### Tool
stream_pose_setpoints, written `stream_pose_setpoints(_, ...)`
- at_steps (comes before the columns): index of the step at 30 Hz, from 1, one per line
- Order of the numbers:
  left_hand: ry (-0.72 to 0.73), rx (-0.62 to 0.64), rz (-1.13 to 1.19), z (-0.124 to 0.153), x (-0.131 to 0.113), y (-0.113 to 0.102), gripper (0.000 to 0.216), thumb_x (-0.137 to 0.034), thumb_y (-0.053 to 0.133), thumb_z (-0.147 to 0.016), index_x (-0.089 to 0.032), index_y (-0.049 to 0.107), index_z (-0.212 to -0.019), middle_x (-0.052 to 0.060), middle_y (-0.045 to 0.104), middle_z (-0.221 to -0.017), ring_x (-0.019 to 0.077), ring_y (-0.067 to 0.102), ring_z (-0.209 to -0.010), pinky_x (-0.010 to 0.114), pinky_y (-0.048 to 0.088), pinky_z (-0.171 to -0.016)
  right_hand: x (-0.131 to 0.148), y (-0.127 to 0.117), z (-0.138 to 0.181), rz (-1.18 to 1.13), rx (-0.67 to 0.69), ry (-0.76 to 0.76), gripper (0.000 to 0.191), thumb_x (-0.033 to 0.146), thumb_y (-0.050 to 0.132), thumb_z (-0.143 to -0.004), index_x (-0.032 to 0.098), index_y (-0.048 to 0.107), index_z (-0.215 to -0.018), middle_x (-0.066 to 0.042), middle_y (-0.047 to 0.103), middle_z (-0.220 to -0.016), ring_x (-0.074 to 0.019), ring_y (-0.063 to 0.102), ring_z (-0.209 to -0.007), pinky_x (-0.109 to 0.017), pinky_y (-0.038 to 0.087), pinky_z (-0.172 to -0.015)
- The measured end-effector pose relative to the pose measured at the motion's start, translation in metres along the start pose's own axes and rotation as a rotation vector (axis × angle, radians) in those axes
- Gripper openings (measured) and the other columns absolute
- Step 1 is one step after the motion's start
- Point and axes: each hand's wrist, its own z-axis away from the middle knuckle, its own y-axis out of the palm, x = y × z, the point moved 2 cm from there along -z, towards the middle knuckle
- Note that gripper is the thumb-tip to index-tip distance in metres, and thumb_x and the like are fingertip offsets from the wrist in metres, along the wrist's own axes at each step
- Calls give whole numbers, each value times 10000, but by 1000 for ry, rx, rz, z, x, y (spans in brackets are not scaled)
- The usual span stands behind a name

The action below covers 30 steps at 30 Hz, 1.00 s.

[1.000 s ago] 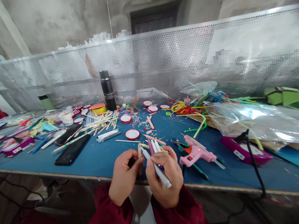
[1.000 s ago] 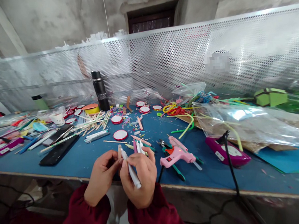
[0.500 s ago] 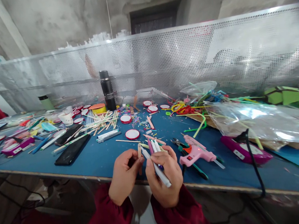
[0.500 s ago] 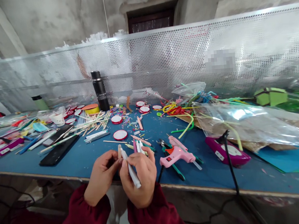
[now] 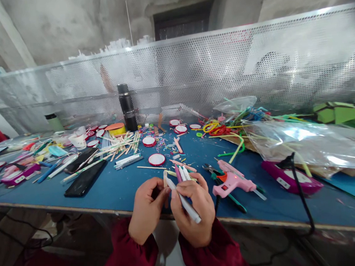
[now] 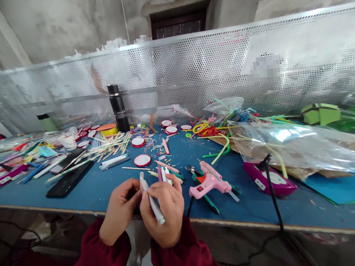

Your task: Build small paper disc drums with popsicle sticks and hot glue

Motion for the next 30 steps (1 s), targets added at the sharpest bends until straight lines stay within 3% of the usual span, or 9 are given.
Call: stream_pose_setpoints(30, -28, 26, 19, 0, 5, 0, 263, -363, 635, -896, -176, 585, -718, -28, 525, -661, 119, 468, -628, 236, 383, -600, 0, -2, 3, 32, -36, 10, 158, 99, 626, -837, 234, 546, -858, 41, 650, -732, -156, 672, -696, -486, 490, -977)
